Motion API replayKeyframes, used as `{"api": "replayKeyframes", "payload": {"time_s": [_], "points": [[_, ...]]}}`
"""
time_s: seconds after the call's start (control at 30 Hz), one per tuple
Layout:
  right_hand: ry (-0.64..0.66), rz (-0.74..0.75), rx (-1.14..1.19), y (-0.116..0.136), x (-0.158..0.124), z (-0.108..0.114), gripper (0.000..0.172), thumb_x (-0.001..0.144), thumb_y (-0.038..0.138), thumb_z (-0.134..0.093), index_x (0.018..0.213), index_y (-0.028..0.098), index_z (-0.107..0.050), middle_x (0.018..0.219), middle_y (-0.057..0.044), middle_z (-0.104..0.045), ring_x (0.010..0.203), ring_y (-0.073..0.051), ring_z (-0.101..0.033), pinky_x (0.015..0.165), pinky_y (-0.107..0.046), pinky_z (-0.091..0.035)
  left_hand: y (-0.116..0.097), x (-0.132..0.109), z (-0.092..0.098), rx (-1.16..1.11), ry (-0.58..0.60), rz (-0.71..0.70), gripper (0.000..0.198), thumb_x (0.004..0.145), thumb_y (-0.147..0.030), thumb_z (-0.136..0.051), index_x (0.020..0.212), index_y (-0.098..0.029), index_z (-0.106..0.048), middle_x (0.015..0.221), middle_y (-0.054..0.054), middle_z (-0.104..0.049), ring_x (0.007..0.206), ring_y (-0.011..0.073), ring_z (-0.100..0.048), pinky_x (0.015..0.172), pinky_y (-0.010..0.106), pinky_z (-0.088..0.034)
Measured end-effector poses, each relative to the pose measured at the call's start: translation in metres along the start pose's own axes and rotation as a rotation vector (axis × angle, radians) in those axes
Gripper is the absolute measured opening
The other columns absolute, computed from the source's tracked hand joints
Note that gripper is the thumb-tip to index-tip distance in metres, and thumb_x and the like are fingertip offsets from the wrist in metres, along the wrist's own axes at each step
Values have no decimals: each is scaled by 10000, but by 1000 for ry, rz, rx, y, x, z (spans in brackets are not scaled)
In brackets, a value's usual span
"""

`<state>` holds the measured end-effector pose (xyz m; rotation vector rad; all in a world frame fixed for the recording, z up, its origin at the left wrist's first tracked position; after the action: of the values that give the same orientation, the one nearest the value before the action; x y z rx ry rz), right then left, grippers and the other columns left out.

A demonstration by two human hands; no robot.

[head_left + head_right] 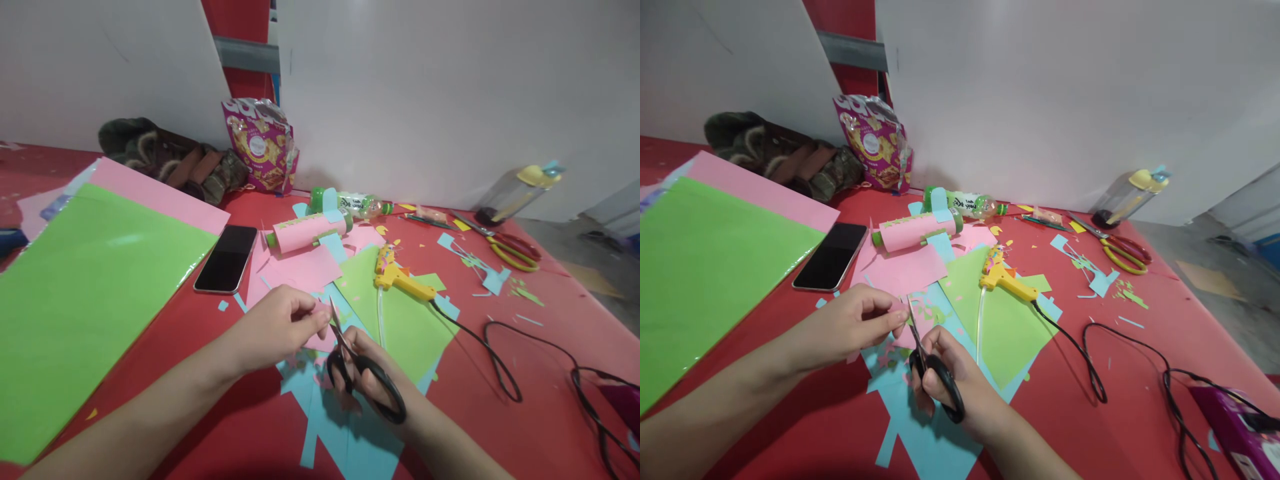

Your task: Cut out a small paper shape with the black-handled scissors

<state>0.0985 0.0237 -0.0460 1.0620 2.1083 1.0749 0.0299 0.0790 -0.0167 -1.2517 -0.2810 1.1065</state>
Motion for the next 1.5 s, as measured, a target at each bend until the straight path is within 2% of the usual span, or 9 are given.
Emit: {"api": "replayKeyframes", "payload": {"time_s": [0.23, 0.47, 0.67, 1.13, 1.5], "points": [[4, 16, 9, -1, 0, 1, 446, 654, 530, -599, 758, 197, -321, 615, 47, -455, 441, -37, -383, 403, -168, -272, 1, 0, 0, -4, -17, -5, 299, 762, -347, -407, 581, -136, -517, 404, -70, -369, 295, 35, -318, 320, 149, -264], [3, -16, 7, -4, 0, 1, 450, 653, 547, -589, 764, 194, -333, 647, 33, -466, 527, -63, -418, 489, -204, -311, -3, 1, 0, 86, -50, -56, 342, 779, -371, -382, 566, -139, -516, 448, -28, -439, 419, 81, -446, 420, 167, -332], [12, -9, 32, -6, 0, 3, 442, 654, 538, -593, 777, 197, -340, 640, 30, -473, 519, -66, -420, 454, -187, -298, -2, 1, 1, 118, -58, -62, 336, 769, -360, -389, 528, -148, -488, 438, -27, -439, 412, 81, -434, 416, 168, -309], [-9, -12, 34, -11, -1, 7, 418, 667, 519, -589, 768, 192, -350, 621, 40, -482, 442, -37, -407, 418, -165, -307, 0, 3, 2, 120, -62, -68, 319, 761, -349, -397, 558, -140, -527, 420, -42, -388, 380, 72, -382, 392, 169, -273], [-15, 6, 44, -13, 0, 10, 424, 663, 516, -596, 785, 200, -341, 615, 45, -484, 434, -38, -406, 405, -162, -298, 3, 4, 0, 47, -56, -46, 297, 755, -354, -403, 581, -146, -523, 461, -32, -421, 437, 85, -429, 422, 173, -314]]}}
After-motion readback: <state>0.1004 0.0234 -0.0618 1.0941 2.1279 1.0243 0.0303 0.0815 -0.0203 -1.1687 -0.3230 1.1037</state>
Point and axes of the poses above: each hand's wrist, its own x-axis towards the middle knuckle, its own z-axis out of the back of the hand, y = z × x, the point moved 9 cm from there along x, towards the middle knuckle
